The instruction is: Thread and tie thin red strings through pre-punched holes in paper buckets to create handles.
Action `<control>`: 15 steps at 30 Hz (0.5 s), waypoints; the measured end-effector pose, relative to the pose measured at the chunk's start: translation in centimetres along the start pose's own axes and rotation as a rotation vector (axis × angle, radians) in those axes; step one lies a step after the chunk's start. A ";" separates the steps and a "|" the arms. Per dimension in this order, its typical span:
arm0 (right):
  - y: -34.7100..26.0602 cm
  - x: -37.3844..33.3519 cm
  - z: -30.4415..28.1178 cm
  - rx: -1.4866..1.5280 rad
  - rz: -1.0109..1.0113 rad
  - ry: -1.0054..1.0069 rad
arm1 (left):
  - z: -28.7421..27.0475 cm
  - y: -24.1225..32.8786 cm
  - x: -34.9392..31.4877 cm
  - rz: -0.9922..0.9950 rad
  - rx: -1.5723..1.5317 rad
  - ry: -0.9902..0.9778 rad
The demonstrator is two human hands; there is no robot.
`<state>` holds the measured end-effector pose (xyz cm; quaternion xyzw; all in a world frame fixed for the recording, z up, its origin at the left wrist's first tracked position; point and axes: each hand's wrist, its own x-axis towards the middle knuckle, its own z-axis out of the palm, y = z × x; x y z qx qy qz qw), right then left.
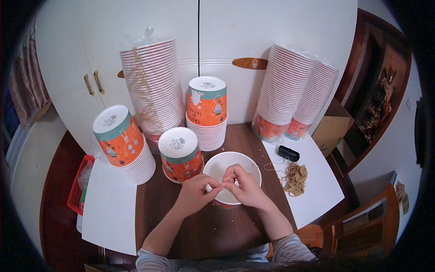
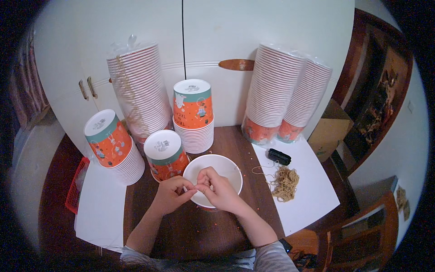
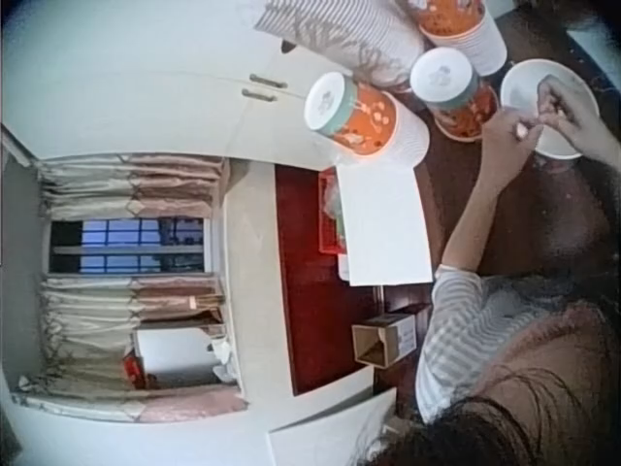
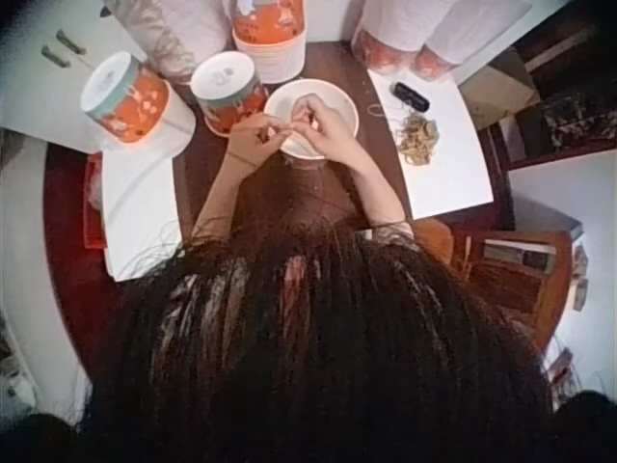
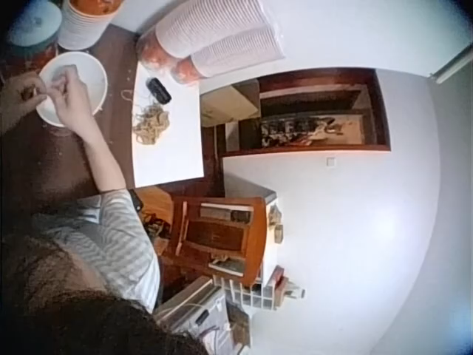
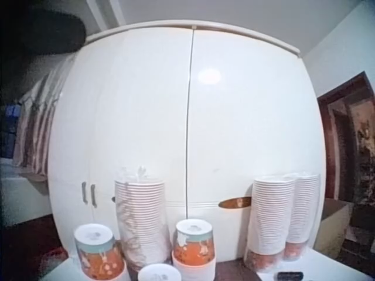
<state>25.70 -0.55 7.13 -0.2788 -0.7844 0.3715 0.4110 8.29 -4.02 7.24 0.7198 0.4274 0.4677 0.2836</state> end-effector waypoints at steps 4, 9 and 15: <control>0.4 -0.2 -0.1 0.289 0.044 0.068 | -0.4 0.6 -0.1 0.103 0.192 0.049; 0.2 -0.3 -2.0 0.162 0.013 0.028 | -1.8 0.3 -1.2 0.167 0.382 0.110; -3.1 -0.7 -2.5 -0.107 -0.041 -0.179 | 0.0 -1.1 -4.9 -0.205 0.085 0.099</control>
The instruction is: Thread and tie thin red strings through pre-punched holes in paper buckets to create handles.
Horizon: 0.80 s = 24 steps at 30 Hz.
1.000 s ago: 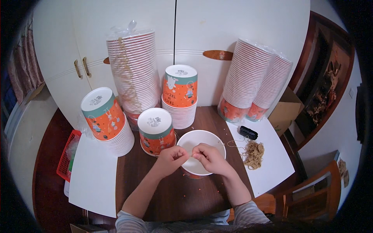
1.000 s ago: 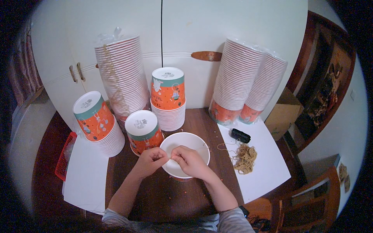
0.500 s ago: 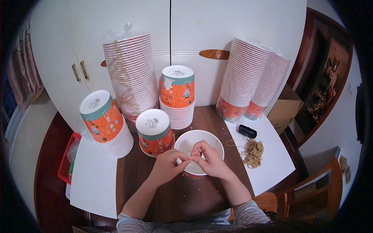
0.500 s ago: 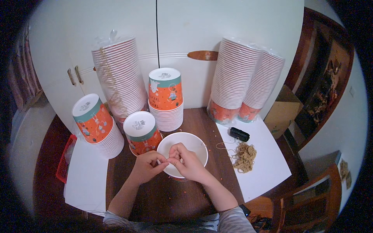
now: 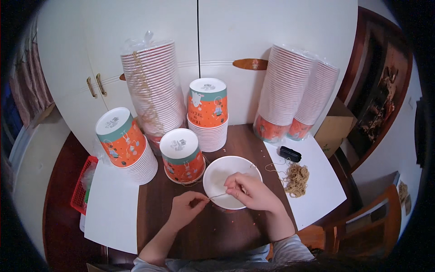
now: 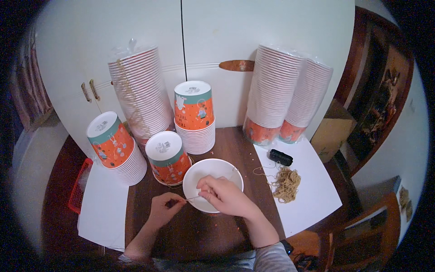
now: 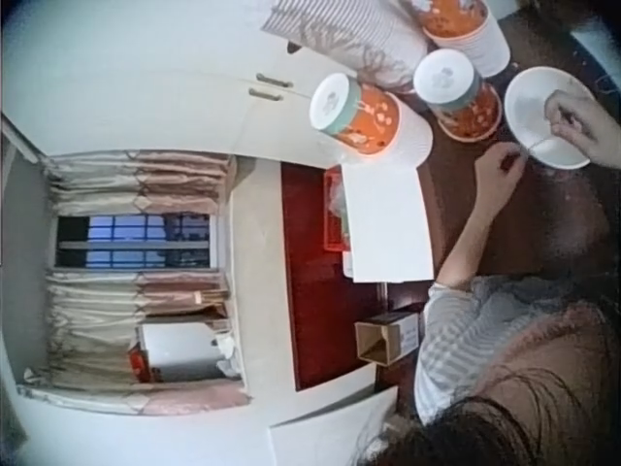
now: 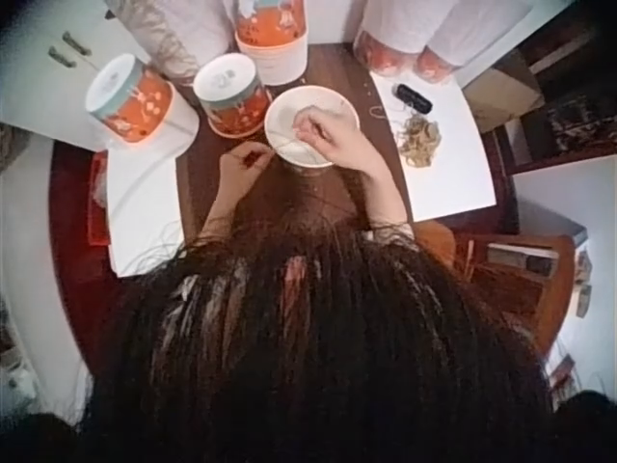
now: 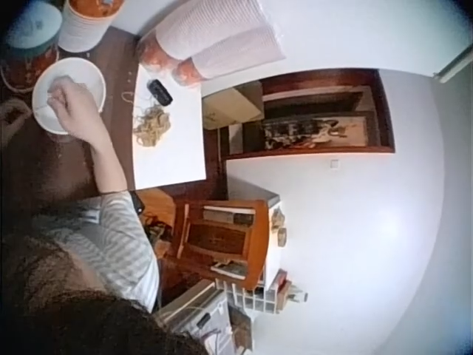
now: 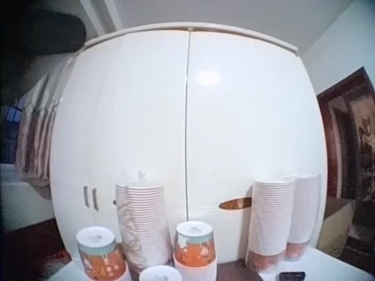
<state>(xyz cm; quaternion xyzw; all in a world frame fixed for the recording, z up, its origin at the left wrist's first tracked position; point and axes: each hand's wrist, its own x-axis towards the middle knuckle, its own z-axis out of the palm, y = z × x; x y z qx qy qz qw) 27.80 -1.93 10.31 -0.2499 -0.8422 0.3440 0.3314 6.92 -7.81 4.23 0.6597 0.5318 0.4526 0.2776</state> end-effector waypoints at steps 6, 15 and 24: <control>-2.4 -1.9 2.4 -0.296 -0.005 -0.175 | 2.8 -1.8 -3.5 0.014 -0.268 0.140; 0.6 -7.2 8.7 -0.949 -0.120 0.124 | 4.4 -3.1 -4.9 -0.282 -0.479 0.125; 1.3 -7.0 9.3 -0.756 -0.085 0.252 | 5.3 -2.3 -4.6 -0.388 -0.757 0.077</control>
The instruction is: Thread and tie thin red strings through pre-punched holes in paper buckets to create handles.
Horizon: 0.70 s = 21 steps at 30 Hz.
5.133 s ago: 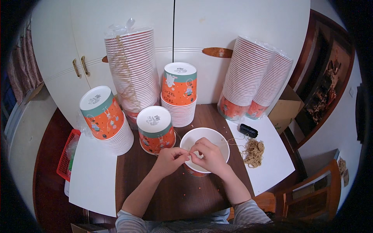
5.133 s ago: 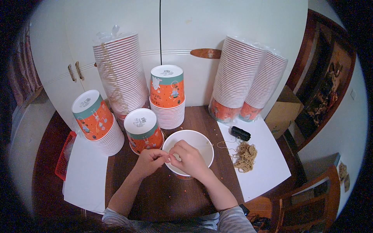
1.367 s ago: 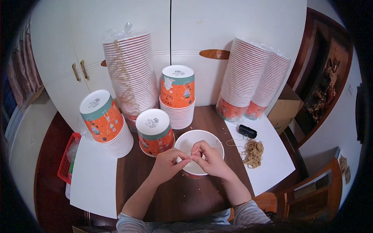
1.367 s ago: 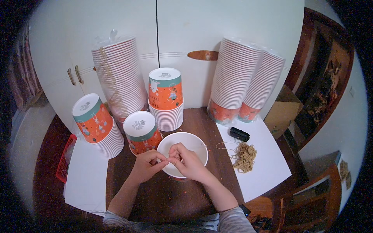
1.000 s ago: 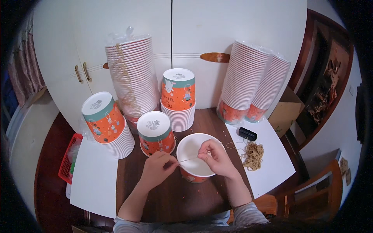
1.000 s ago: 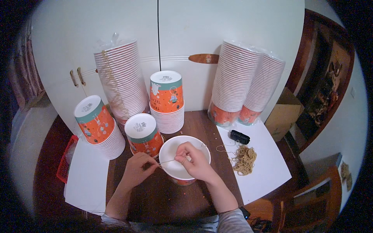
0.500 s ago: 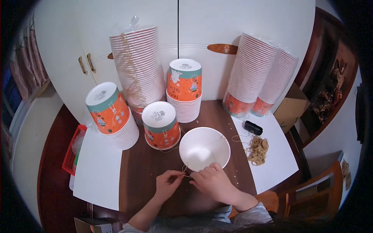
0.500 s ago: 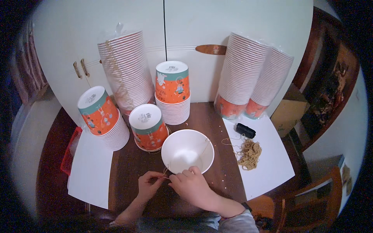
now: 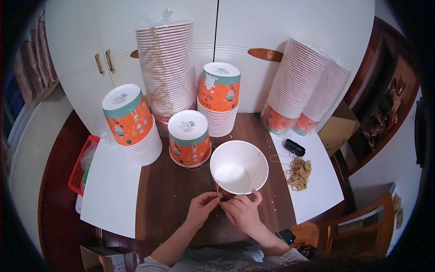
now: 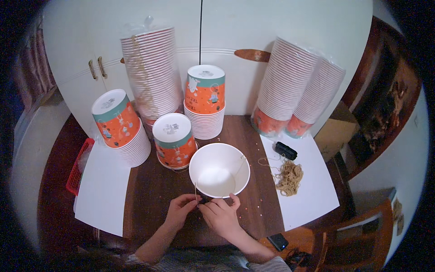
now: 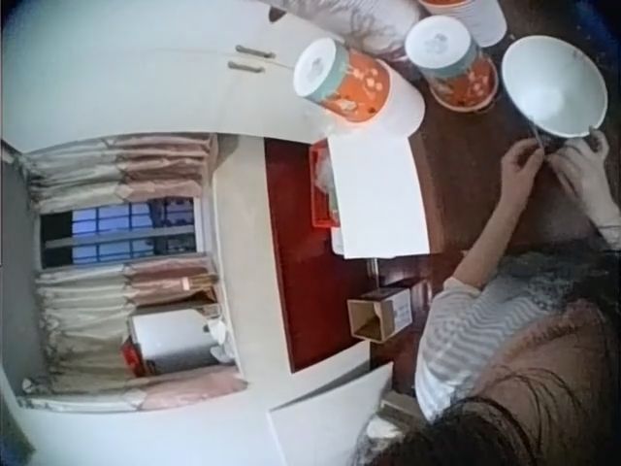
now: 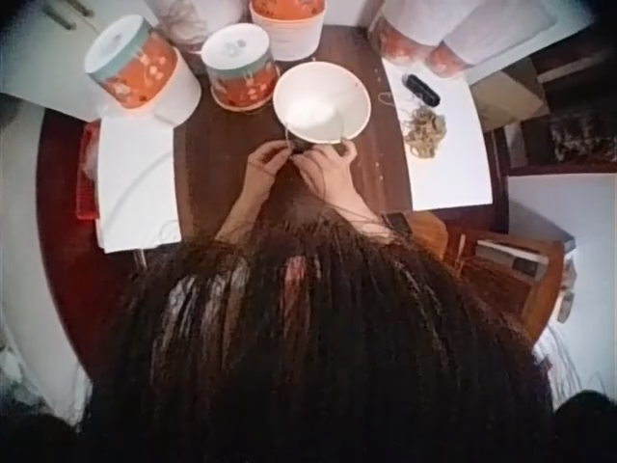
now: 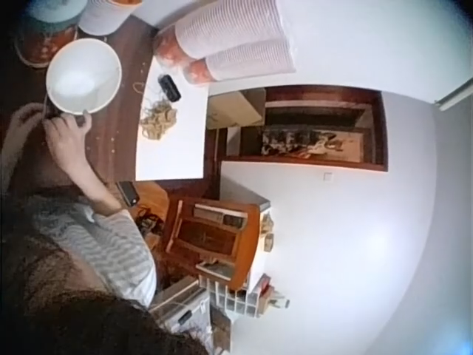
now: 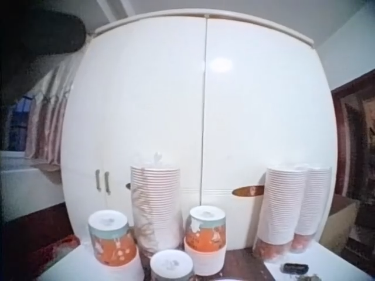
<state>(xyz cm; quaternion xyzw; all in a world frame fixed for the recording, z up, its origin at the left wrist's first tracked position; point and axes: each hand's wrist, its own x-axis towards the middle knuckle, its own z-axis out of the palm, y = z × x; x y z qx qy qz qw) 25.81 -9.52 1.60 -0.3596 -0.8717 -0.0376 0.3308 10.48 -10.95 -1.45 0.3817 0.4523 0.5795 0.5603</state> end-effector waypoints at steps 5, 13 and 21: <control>0.2 -0.2 -0.2 0.018 -0.012 0.003 | -0.1 -1.0 0.5 -0.102 -0.108 -0.029; 1.0 -0.2 -0.9 0.080 -0.059 -0.108 | -0.4 0.1 1.7 -0.260 -0.403 0.101; 2.5 -0.7 -1.2 0.016 -0.140 -0.152 | -0.7 1.6 3.0 -0.176 -0.111 0.075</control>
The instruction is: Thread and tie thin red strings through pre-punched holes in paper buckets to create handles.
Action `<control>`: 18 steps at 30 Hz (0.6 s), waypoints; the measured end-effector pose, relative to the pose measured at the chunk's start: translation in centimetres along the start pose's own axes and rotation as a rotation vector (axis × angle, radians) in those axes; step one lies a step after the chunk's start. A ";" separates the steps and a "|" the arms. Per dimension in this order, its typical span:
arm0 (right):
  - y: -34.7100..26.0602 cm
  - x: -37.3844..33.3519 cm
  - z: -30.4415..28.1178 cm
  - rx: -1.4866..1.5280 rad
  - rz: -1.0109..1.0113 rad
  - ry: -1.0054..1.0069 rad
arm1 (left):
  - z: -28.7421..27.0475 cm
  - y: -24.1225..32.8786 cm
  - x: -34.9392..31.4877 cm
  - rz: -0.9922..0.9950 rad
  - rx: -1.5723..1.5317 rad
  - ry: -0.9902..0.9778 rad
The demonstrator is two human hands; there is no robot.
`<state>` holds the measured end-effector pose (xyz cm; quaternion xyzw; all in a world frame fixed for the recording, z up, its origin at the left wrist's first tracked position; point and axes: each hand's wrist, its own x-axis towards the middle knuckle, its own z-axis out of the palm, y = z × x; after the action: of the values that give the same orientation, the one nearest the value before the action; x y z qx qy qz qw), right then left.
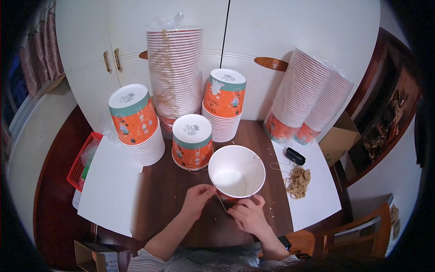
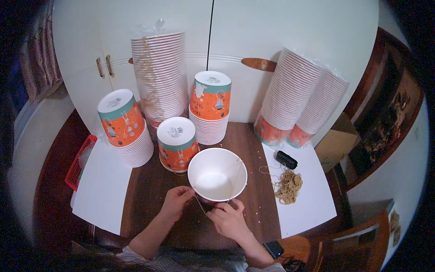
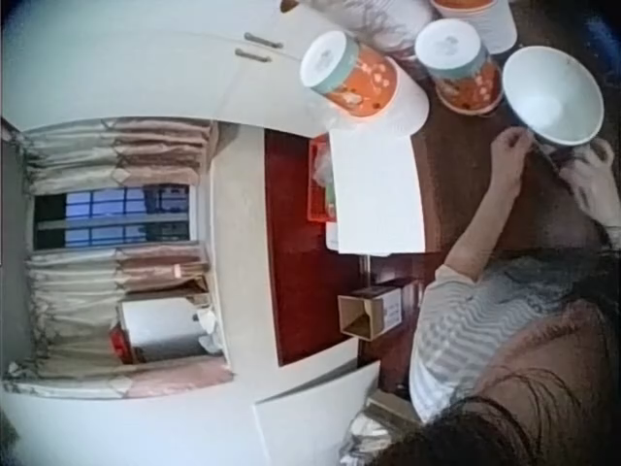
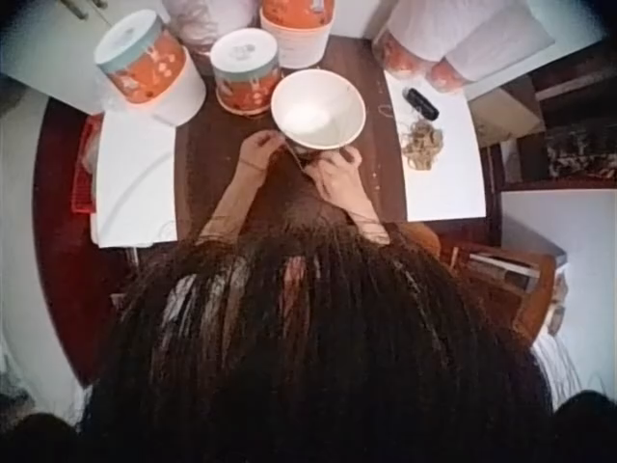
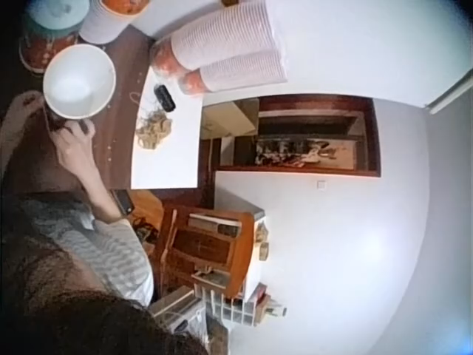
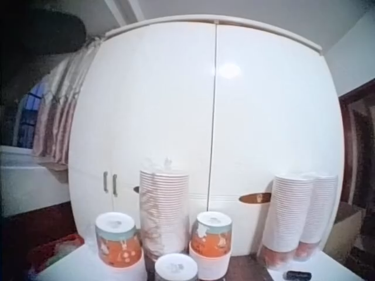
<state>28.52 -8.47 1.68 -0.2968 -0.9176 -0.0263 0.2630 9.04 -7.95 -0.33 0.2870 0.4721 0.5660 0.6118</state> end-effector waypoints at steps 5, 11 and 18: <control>0.2 0.2 -0.2 0.052 -0.073 -0.016 | -0.2 -0.1 0.7 0.130 0.107 -0.024; 1.1 0.2 0.0 0.128 -0.095 -0.029 | -0.4 0.1 1.0 0.171 0.191 -0.069; 1.1 -0.3 0.4 0.141 -0.059 -0.021 | -0.2 0.4 0.9 0.112 0.156 -0.094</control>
<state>29.13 -7.68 1.10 -0.2508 -0.9282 0.0338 0.2728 8.65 -7.04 -0.32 0.3861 0.4688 0.5469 0.5763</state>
